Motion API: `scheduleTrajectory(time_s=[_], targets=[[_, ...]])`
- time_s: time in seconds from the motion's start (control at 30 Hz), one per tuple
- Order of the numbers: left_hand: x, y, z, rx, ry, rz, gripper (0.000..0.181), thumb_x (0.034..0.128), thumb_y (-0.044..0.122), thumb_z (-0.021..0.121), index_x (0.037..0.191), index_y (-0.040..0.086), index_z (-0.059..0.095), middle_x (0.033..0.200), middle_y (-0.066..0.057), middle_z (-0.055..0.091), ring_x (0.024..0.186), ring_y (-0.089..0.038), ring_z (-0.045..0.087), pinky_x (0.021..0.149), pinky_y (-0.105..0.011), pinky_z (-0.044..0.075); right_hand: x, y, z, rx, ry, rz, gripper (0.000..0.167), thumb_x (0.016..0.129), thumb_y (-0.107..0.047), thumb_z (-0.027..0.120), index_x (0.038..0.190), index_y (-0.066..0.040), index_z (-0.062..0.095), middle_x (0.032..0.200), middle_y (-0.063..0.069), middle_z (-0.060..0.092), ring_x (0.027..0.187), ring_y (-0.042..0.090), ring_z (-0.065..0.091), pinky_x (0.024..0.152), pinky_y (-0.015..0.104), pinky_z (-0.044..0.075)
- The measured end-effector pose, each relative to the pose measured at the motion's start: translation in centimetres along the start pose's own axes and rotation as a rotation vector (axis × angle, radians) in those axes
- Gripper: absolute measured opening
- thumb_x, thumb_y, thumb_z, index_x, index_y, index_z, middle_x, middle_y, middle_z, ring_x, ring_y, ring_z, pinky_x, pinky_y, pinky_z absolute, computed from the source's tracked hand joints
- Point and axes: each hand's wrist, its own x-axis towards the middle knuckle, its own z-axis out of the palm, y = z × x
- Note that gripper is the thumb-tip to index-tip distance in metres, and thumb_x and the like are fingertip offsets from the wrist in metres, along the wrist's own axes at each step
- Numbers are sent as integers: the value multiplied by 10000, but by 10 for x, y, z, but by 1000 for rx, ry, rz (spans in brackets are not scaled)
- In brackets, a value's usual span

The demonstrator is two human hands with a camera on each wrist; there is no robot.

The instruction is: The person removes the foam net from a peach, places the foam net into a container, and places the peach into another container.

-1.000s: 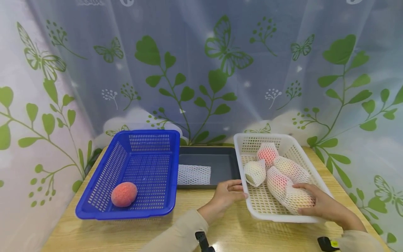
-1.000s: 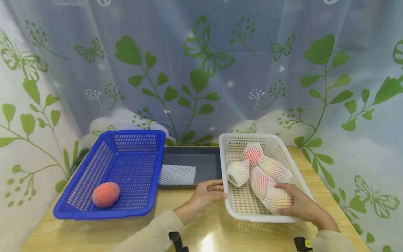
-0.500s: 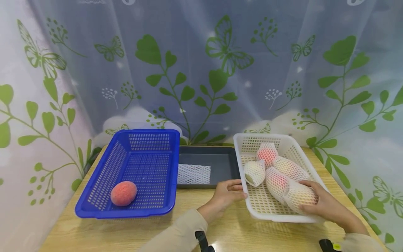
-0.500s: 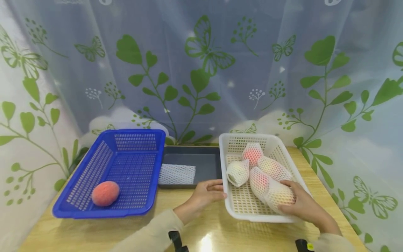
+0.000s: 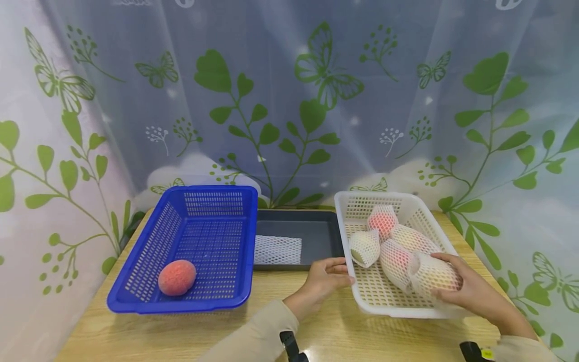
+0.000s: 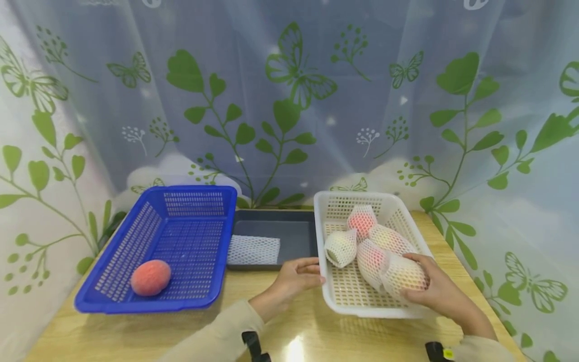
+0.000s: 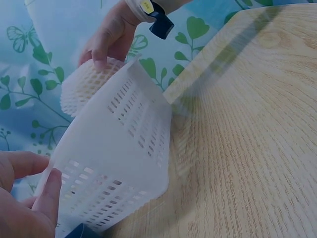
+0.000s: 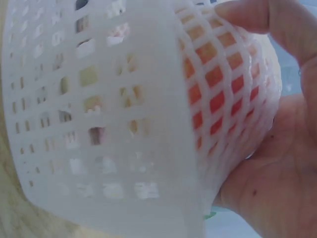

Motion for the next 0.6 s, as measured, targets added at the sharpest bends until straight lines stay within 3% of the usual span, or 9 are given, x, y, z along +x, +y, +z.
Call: scheduleTrajectory(time_s=[0.17, 0.43, 0.6], targets=[[-1, 1, 1, 4, 9, -1, 489, 779, -67, 712, 1248, -62, 577, 1015, -105, 668, 805, -93, 621, 751, -233, 540, 1, -8, -2, -37, 10, -30, 759, 858, -156, 706, 1456, -40, 254, 1334, 272, 352, 938, 103, 533, 686, 251, 499], [-1, 2, -1, 6, 4, -7, 460, 789, -54, 707, 1235, -52, 595, 1023, -108, 676, 830, -98, 621, 754, -230, 541, 10, -32, 2, -38, 22, -76, 769, 847, -157, 727, 1464, -61, 277, 1354, 260, 323, 963, 222, 538, 676, 265, 514], [-2, 1, -2, -31, -24, -19, 452, 819, -25, 690, 1254, -65, 574, 1051, -115, 665, 847, -107, 631, 788, -254, 548, 20, -47, 12, 0, 16, -152, 755, 843, -137, 733, 1459, -76, 300, 1360, 225, 337, 939, 127, 552, 686, 264, 524]])
